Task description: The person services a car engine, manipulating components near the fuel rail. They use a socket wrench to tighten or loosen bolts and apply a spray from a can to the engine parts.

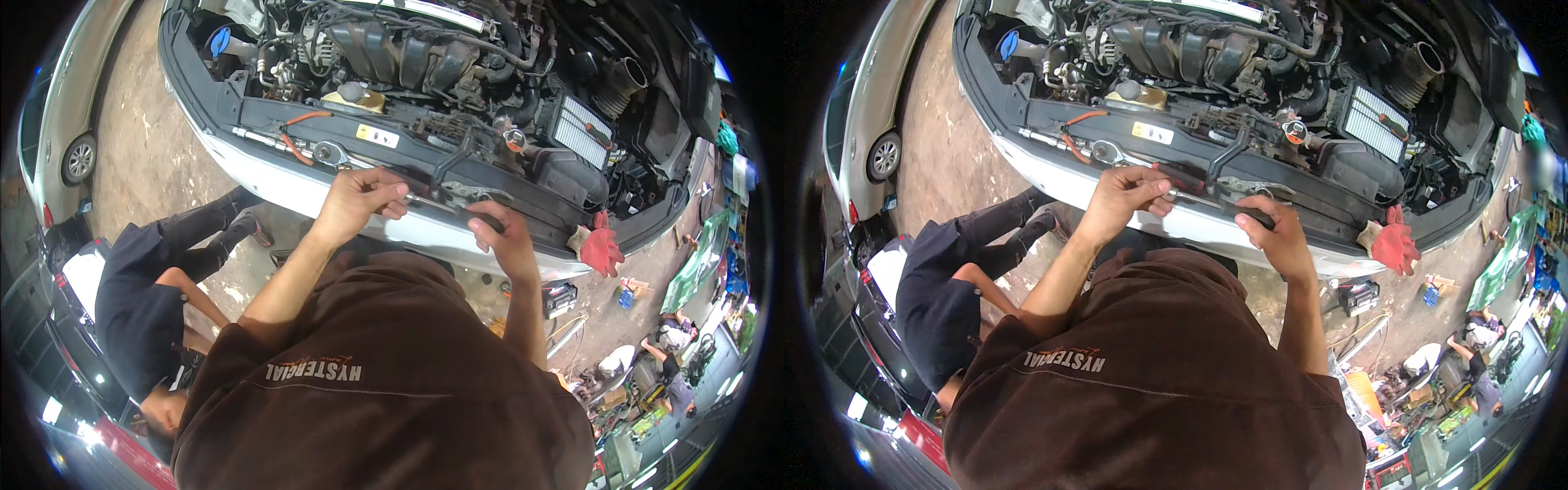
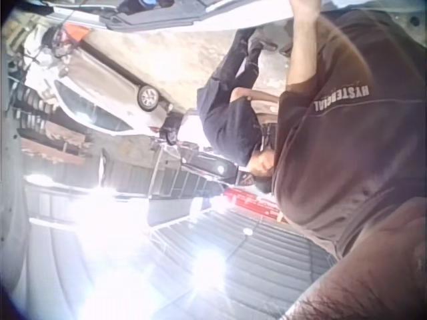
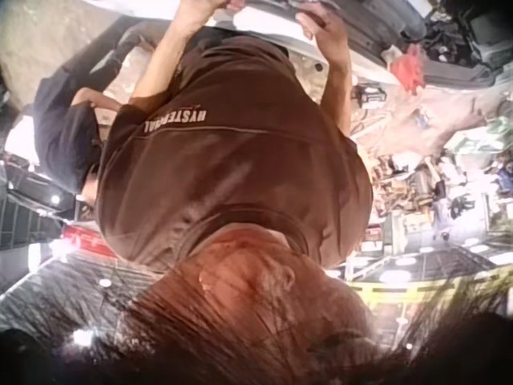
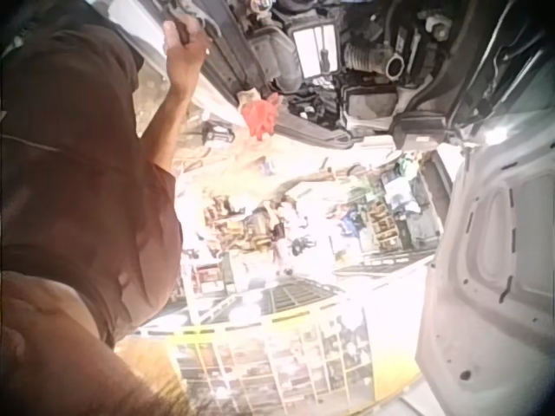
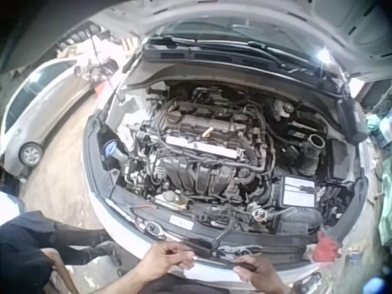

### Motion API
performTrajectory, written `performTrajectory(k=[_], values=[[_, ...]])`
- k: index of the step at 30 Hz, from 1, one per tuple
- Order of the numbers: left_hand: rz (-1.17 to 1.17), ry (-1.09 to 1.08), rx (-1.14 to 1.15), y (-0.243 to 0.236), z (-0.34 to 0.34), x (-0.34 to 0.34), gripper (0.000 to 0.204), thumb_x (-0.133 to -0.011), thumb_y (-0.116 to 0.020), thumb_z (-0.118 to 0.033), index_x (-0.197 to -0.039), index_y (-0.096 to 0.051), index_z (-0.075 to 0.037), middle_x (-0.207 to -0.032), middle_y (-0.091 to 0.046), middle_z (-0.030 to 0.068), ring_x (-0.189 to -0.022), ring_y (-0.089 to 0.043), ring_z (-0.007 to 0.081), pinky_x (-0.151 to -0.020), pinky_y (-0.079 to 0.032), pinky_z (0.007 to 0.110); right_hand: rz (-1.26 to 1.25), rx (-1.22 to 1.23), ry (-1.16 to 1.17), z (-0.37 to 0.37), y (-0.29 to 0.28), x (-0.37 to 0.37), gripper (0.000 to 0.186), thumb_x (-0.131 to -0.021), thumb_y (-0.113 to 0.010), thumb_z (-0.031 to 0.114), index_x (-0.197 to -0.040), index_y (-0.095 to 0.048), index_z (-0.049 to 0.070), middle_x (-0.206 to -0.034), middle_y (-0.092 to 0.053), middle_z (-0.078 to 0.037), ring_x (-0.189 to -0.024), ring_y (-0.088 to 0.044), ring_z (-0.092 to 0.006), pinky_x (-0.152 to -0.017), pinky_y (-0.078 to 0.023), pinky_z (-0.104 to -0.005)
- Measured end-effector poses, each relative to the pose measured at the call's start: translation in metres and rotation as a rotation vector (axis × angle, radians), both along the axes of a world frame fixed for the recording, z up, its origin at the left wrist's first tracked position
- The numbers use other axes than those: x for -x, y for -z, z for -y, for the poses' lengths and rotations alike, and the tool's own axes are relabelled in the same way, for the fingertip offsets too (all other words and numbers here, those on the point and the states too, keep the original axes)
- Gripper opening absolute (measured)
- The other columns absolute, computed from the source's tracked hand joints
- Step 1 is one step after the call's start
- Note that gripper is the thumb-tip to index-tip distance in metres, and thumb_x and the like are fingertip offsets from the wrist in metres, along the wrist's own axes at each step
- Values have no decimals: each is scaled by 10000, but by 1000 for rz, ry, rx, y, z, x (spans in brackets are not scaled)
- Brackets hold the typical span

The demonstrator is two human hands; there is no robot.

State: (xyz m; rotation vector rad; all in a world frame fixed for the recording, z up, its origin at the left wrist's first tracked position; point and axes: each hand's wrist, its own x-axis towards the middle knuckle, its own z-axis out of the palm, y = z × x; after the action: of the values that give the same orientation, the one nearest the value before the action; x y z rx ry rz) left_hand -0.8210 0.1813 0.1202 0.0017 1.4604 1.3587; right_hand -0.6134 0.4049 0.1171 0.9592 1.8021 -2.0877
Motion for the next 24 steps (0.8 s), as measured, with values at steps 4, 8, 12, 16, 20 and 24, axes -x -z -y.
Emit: performTrajectory(k=[4, 8, 12, 16, 20, 24], values=[[-48, 7, 4, 3, 4, -5, 237, -1039, -725, -180, -1117, -740, 43, -848, -739, 70, -711, -684, 111, -665, -563, 272, -70, -398, -140, 16, -21, 10, 307, -980, -739, 196, -1198, -696, -17, -1102, -746, -123, -1104, -670, -221, -1014, -485, -350], [-196, 25, -12, 3, 4, -16, 247, -1057, -702, -197, -1122, -731, 40, -784, -688, 33, -651, -626, 102, -593, -511, 270, -59, -249, -57, 28, -12, -1, 305, -990, -732, 217, -1195, -687, -5, -1117, -746, -125, -1088, -679, -218, -1000, -491, -345], [-24, 48, 65, 15, 15, -25, 315, -1074, -680, -252, -1171, -707, 46, -850, -706, 70, -715, -651, 120, -661, -545, 273, 48, -87, -50, 39, -2, -14, 289, -1020, -713, 244, -1179, -666, 7, -1130, -750, -130, -1102, -671, -204, -1006, -499, -356], [62, 76, 68, 12, 21, -37, 309, -1072, -679, -236, -1205, -708, 42, -853, -707, 49, -717, -643, 101, -664, -532, 257, 58, -146, -92, -5, 8, -47, 300, -988, -749, 223, -1189, -721, 3, -1133, -765, -114, -1103, -672, -175, -1001, -507, -349], [-209, 104, 142, 11, 36, -23, 309, -1080, -662, -232, -1243, -702, 26, -893, -727, 54, -770, -647, 83, -673, -526, 252, 150, -279, 201, -66, 25, -113, 320, -969, -765, 193, -1218, -747, -6, -1098, -772, -62, -987, -678, -148, -917, -527, -313], [-384, 3, 252, 8, 101, 7, 337, -1068, -630, -248, -1293, -709, -10, -872, -738, 39, -725, -634, 86, -640, -517, 275, 181, -495, 30, -85, 27, -87, 368, -982, -772, 235, -1257, -728, -6, -1082, -760, -75, -1054, -659, -169, -949, -506, -318]])
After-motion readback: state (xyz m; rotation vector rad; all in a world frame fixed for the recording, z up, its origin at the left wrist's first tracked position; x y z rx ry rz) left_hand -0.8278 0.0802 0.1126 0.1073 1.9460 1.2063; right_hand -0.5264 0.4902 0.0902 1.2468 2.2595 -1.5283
